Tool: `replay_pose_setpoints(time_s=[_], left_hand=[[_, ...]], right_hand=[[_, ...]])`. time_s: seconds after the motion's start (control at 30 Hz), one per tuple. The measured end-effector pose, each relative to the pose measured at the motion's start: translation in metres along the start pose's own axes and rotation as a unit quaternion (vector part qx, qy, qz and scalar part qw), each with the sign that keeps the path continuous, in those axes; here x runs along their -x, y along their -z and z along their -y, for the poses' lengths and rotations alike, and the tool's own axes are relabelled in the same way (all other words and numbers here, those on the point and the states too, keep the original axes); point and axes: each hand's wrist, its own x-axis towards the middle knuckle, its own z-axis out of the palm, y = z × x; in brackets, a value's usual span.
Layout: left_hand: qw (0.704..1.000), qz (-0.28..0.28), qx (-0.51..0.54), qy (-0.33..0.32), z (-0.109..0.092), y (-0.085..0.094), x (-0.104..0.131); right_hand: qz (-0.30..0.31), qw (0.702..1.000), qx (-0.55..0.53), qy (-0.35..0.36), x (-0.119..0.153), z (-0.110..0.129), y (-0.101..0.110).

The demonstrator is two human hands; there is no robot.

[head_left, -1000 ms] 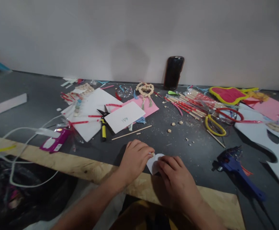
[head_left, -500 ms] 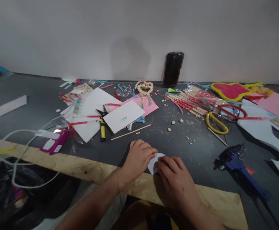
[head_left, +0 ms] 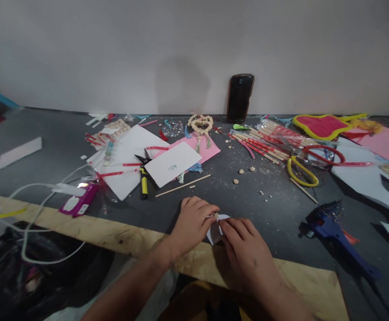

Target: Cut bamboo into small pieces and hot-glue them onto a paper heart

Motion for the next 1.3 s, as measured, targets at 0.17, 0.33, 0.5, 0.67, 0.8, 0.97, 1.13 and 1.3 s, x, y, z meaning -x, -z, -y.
replay_pose_setpoints(time_s=[0.17,0.33,0.5,0.67,0.8,0.97,1.13,1.3], left_hand=[[1.0,0.0,0.006,0.015,0.0,-0.001,-0.001],[1.0,-0.008,0.016,0.01,0.0,0.003,0.001],[0.999,-0.003,-0.009,-0.033,-0.001,0.012,0.013],[0.994,-0.001,-0.014,-0.107,0.002,0.012,0.03],[0.992,0.017,-0.045,-0.118,0.005,0.009,0.037],[0.989,-0.002,-0.083,-0.121,0.005,0.003,0.039],[0.989,-0.021,-0.09,-0.119,0.005,0.0,0.04],[0.988,-0.02,-0.089,-0.122,0.006,0.001,0.041]], right_hand=[[0.025,0.999,0.045,-0.002,-0.005,0.0,-0.002],[0.026,0.997,0.078,0.003,-0.006,-0.001,-0.005],[0.019,0.997,0.072,0.001,-0.005,-0.001,-0.004],[0.005,0.999,0.032,-0.001,-0.008,-0.007,0.002],[-0.013,0.999,0.006,-0.028,-0.014,-0.012,0.007],[0.048,0.998,0.029,-0.031,-0.03,-0.01,0.008],[0.081,0.995,0.037,-0.035,-0.039,-0.011,0.004],[0.049,0.998,0.005,-0.034,-0.04,-0.018,0.005]])
